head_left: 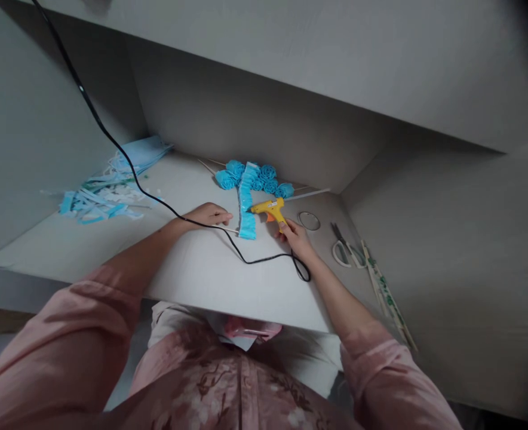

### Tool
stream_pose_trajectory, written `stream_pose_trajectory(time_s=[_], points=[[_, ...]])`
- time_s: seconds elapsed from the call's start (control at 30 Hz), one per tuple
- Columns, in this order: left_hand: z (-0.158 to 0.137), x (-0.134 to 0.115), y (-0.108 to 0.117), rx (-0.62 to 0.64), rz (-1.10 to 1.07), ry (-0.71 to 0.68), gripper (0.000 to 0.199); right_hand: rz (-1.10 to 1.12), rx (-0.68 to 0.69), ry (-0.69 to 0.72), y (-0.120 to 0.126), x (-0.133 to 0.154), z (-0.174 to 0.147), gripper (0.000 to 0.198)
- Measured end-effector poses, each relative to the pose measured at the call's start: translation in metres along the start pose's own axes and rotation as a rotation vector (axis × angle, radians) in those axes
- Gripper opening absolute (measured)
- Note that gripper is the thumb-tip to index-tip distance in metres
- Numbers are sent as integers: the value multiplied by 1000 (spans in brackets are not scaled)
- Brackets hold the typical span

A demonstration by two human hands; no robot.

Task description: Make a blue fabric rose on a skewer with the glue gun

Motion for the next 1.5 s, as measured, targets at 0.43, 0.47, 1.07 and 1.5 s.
stream_pose_trajectory(time_s=[0.43,0.47,1.07,1.5], points=[[0,-1,2,-15,-11,-1,58,241,-37,-107,6,6,-4,52],[0,0,2,-12,-13,2,58,330,-57,-126,11,6,-3,54],[-4,6,0,-45,-123,106,52,701,-283,129,103,36,-19,38],[1,17,-4,-49,-173,114,59,654,-32,-264,24,10,-13,59]])
Point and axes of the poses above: each hand's wrist, its own z-axis towards the middle knuckle, its own y-axis out of the back of the hand, x = y × z, the point moved 7 cm from there along z, towards the middle knuckle, and after that the axes turned 2 degrees about -x, right-handed, at the moved point
